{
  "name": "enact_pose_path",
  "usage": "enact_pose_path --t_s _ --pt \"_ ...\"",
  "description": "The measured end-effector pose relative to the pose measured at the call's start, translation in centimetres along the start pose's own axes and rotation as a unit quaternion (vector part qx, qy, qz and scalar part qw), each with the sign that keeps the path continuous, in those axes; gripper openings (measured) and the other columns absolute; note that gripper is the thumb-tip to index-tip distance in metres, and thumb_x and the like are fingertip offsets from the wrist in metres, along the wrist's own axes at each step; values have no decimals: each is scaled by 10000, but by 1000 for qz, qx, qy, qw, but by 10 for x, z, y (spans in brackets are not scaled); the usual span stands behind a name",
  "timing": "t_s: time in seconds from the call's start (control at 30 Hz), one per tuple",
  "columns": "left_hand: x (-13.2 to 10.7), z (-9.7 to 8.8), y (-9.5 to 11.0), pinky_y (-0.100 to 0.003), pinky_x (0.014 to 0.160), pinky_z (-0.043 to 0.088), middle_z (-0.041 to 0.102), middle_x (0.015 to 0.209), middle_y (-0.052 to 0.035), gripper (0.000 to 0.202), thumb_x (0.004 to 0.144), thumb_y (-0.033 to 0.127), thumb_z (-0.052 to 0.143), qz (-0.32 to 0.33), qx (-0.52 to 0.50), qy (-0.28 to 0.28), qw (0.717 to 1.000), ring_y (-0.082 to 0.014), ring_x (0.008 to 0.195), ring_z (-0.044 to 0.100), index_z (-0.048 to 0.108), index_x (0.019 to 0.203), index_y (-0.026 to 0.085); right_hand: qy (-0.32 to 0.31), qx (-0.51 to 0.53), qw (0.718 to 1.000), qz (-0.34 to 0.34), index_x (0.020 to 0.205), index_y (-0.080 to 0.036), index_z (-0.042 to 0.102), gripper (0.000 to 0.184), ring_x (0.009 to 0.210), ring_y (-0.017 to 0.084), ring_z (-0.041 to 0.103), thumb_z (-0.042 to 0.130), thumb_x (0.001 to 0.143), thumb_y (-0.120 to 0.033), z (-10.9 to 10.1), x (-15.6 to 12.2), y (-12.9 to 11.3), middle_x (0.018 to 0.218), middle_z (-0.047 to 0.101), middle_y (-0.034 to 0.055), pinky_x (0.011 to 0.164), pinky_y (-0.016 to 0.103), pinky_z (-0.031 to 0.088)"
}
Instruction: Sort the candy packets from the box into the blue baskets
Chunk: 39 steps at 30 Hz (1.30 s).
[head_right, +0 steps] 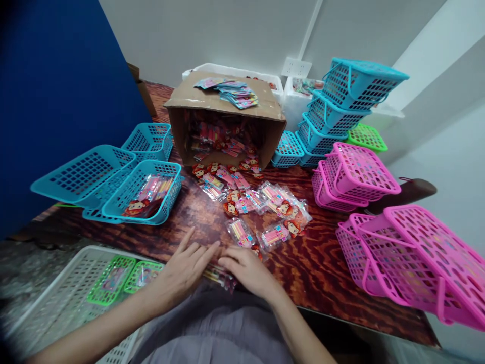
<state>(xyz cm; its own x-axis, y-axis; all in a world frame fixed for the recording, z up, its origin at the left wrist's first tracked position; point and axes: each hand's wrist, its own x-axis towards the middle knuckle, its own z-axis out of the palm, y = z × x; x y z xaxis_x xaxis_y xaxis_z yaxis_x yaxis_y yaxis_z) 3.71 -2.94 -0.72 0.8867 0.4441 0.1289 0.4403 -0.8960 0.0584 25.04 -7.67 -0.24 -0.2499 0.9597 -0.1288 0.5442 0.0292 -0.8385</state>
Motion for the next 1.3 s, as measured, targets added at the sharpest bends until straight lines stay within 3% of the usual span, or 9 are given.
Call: enact_pose_path --t_s 0.1,0.2,0.37,0.57,0.67,0.77,0.97,1.13,1.3 --pt "8 -7 0 -588 1195 107 593 972 -45 235 893 77 454 10 11 -51 999 -228 919 541 586 1063 173 48 -181 982 -18 1124 -204 683 316 1083 233 598 430 954 -119 -22 7 23 1150 693 97 911 364 462" --pt "13 -8 -1 -544 1163 228 588 969 -53 159 894 95 483 11 -2 -79 997 -236 942 543 583 984 181 -8 -389 913 -121 1357 -258 556 533 1409 316 337 478 884 -27 -41 19 39 1517 440 128 1044 487 359" --pt "7 4 1 -465 1033 393 615 1094 -86 302 906 85 464 -10 -6 -94 995 -241 995 567 544 1186 161 -82 -492 838 -223 1030 -168 677 176 1421 315 304 558 902 -145 -72 55 33 1442 490 168 1097 487 293" --pt "0 15 0 -508 1141 259 449 1450 -169 191 914 170 531 -26 1 11 1000 -317 1350 390 577 1099 158 36 -379 917 -117 930 -156 627 94 934 223 548 544 907 -192 -46 70 17 970 642 105 854 340 418" --pt "2 15 -7 -534 1192 137 322 1542 -180 173 914 214 553 -15 2 40 999 -333 1439 258 575 1077 158 -72 -227 967 -92 889 -163 639 103 777 162 558 572 903 -241 -26 66 17 871 653 39 711 256 411" --pt "3 14 -13 -529 1207 108 580 1258 -99 217 934 184 500 -25 -16 -2 1000 -243 1195 519 565 1141 191 -164 -138 976 -42 797 -169 667 271 671 139 562 523 946 -343 -30 85 15 719 644 -9 614 225 384" --pt "5 15 -10 -474 1119 296 604 1150 -82 637 901 142 490 -73 -23 -31 997 -259 1092 543 287 1504 176 152 -315 933 91 1048 -147 680 305 1070 254 573 459 983 -346 -38 188 4 1119 671 146 875 319 402" --pt "10 18 -13 -474 1077 327 610 1135 -100 410 909 239 508 -68 -59 -77 993 -276 1040 531 516 1310 154 189 -349 910 120 1158 -117 650 373 1159 333 511 573 925 -397 -26 238 7 1234 597 210 902 386 411" --pt "8 17 -15 -464 1070 327 611 1131 -97 357 945 259 485 -69 -80 -88 990 -264 1020 522 525 1285 161 217 -386 889 116 1179 -121 617 339 1143 320 492 481 976 -356 -21 219 10 1206 582 202 931 411 392"
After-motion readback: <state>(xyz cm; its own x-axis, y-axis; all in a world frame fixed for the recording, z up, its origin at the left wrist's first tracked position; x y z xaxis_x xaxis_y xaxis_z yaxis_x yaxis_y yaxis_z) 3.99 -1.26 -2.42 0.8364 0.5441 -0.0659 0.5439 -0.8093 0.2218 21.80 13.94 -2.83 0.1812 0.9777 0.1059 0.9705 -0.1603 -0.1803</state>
